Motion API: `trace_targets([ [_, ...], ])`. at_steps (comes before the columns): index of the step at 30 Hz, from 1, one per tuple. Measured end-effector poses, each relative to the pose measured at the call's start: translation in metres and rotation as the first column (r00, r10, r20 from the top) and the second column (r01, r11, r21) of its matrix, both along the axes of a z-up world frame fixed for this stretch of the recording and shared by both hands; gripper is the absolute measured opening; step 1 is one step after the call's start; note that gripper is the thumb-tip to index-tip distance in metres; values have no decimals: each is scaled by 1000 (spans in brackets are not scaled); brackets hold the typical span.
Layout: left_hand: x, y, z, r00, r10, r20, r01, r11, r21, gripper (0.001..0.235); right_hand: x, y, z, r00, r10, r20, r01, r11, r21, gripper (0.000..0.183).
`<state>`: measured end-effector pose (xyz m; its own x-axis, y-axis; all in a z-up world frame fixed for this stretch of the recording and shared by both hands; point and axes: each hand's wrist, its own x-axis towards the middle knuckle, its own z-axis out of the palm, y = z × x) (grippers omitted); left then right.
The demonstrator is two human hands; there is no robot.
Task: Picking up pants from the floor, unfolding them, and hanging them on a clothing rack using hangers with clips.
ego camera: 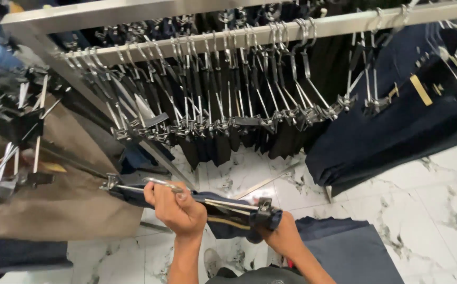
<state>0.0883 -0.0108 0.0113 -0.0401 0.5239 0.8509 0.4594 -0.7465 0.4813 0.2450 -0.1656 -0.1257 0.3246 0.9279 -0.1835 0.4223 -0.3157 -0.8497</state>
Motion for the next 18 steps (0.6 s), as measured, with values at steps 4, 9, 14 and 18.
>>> trace_targets([
  [4,13,-3,3,999,35,2,-35,999,31,52,-14,-9,-15,988,144,-60,-130,973,191,68],
  [9,20,-18,-5,995,88,39,-85,994,-63,51,21,-9,-28,983,172,-63,-169,984,48,61],
  [14,33,-32,-4,981,181,68,-175,981,-85,54,20,-22,24,984,170,47,-176,930,321,66],
  [18,34,-36,-10,985,109,135,-93,989,-117,52,44,-31,-2,948,314,-49,-315,949,-15,48],
])
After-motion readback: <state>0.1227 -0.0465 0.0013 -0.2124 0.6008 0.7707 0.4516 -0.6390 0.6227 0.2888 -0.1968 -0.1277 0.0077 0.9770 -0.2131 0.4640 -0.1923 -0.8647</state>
